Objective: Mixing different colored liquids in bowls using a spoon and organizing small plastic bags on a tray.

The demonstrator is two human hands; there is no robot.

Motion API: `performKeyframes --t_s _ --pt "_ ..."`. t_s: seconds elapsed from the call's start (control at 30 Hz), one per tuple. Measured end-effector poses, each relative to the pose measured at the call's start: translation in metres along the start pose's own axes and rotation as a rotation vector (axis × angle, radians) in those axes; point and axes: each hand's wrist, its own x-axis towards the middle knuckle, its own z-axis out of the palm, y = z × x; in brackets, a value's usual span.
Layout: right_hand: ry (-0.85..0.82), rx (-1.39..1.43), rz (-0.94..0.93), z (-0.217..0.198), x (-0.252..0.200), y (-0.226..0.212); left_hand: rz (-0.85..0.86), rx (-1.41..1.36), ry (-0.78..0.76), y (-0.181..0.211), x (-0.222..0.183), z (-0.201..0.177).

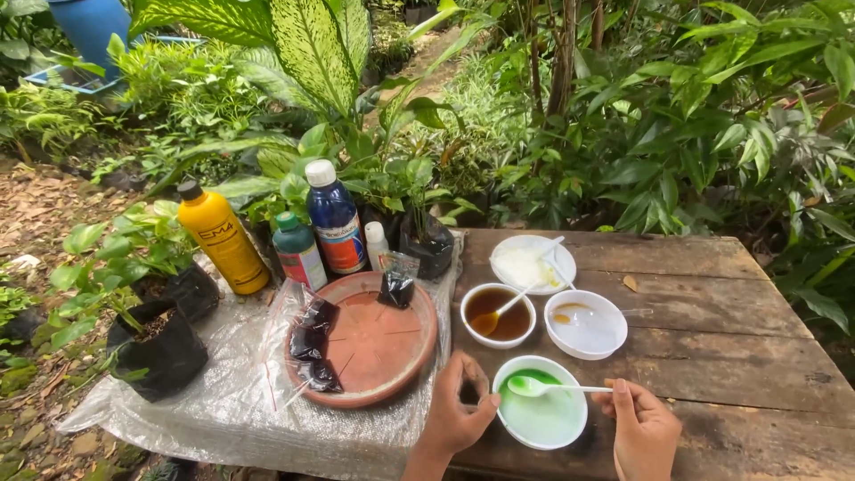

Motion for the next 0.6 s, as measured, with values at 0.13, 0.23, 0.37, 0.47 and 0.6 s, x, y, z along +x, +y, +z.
performKeyframes --t_s 0.13,0.23,0.37,0.47,0.6 --pt "-0.016 0.003 0.000 -0.001 0.002 0.001 0.031 -0.023 0.025 -0.004 -0.002 0.000" --pt "-0.020 -0.013 0.047 -0.001 0.001 -0.004 0.056 -0.022 0.024 -0.004 -0.002 0.000" --pt "-0.031 0.027 0.025 -0.003 -0.001 -0.002 0.063 0.034 0.003 -0.006 -0.003 0.002" --pt "-0.031 0.066 0.013 -0.004 -0.002 -0.002 0.070 0.060 0.001 -0.002 -0.002 0.002" --pt "0.008 0.096 -0.012 -0.004 -0.002 -0.010 0.073 0.037 0.014 0.003 -0.001 0.002"
